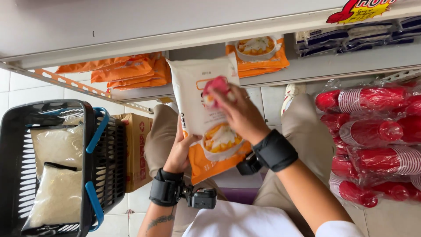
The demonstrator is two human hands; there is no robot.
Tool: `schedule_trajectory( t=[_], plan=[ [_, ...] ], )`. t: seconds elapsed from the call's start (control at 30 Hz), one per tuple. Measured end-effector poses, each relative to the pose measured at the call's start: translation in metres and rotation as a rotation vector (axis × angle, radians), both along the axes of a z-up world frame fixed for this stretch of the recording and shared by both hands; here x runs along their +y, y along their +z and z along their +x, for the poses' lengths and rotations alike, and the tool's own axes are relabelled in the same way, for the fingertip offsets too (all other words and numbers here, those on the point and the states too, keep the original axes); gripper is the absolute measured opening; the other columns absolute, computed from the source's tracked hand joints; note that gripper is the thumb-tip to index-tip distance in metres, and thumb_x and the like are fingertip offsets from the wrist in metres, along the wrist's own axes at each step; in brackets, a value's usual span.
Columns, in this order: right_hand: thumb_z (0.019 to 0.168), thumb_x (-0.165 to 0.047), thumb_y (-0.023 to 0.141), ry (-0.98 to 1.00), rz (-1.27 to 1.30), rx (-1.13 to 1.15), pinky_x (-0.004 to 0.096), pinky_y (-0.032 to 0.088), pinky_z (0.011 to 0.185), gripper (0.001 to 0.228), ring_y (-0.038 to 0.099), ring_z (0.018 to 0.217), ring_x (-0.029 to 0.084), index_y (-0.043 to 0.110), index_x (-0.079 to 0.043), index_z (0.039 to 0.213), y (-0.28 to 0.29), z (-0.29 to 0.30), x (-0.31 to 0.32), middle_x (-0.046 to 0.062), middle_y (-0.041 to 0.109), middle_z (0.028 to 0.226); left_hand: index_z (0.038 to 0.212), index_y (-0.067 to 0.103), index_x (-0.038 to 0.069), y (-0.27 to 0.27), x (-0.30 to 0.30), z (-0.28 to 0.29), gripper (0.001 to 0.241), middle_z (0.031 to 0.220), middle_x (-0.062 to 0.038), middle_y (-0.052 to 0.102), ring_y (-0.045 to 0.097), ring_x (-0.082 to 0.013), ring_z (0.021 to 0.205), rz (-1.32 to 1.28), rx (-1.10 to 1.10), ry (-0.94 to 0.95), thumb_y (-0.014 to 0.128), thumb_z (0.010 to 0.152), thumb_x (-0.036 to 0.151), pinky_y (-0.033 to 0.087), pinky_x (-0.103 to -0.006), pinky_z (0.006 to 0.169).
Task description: The person is wiping down individual food packages with a cloth and arranging them on a grocery store shelf.
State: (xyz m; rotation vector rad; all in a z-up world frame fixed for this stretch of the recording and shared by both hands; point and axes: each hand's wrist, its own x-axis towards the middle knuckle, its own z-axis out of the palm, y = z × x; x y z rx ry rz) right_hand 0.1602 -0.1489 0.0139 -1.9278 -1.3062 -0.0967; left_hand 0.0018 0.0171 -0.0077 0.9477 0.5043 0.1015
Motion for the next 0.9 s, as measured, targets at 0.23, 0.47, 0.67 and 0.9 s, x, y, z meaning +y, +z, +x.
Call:
schedule_trajectory(
  t=[0.23,0.47,0.67,0.9],
  plan=[
    [0.090,0.006,0.064,-0.326,0.051,0.093,0.047,0.051,0.102,0.067,0.057,0.120,0.042,0.053,-0.026,0.149,-0.022,0.035,-0.026,0.021,0.057,0.133,0.159,0.028,0.016,0.001,0.023,-0.016,0.091,0.144,-0.009,0.051,0.051,-0.0248,0.131,-0.010,-0.006,0.016,0.055,0.076,-0.010,0.045,-0.0392,0.107],
    [0.090,0.001,0.059,-0.160,-0.089,0.465,0.043,0.051,0.100,0.074,0.060,0.109,0.037,0.038,-0.014,0.160,-0.042,0.025,-0.048,0.018,0.060,0.117,0.147,0.044,0.008,0.004,0.025,-0.007,0.056,0.137,-0.011,0.059,0.060,-0.0259,0.123,-0.224,0.007,0.121,0.061,0.094,0.010,0.052,-0.0426,0.101],
    [0.087,0.000,0.072,0.160,0.053,0.395,0.042,0.050,0.100,0.068,0.057,0.121,0.035,0.041,-0.008,0.147,-0.014,0.023,-0.070,0.021,0.055,0.131,0.161,-0.002,0.020,0.024,0.010,0.033,0.103,0.160,-0.014,0.032,0.046,-0.0204,0.135,0.547,-0.134,-0.113,0.070,0.089,0.000,0.047,-0.0360,0.106],
    [0.082,0.010,0.063,0.045,-0.139,0.641,0.033,0.056,0.080,0.085,0.059,0.117,0.028,0.034,-0.013,0.158,0.003,0.005,-0.075,0.013,0.049,0.134,0.168,0.013,0.010,-0.074,-0.008,0.031,0.085,0.168,-0.019,0.024,0.026,-0.0316,0.149,0.666,-0.275,-0.359,0.055,0.098,-0.013,0.036,-0.0435,0.113]
  ],
)
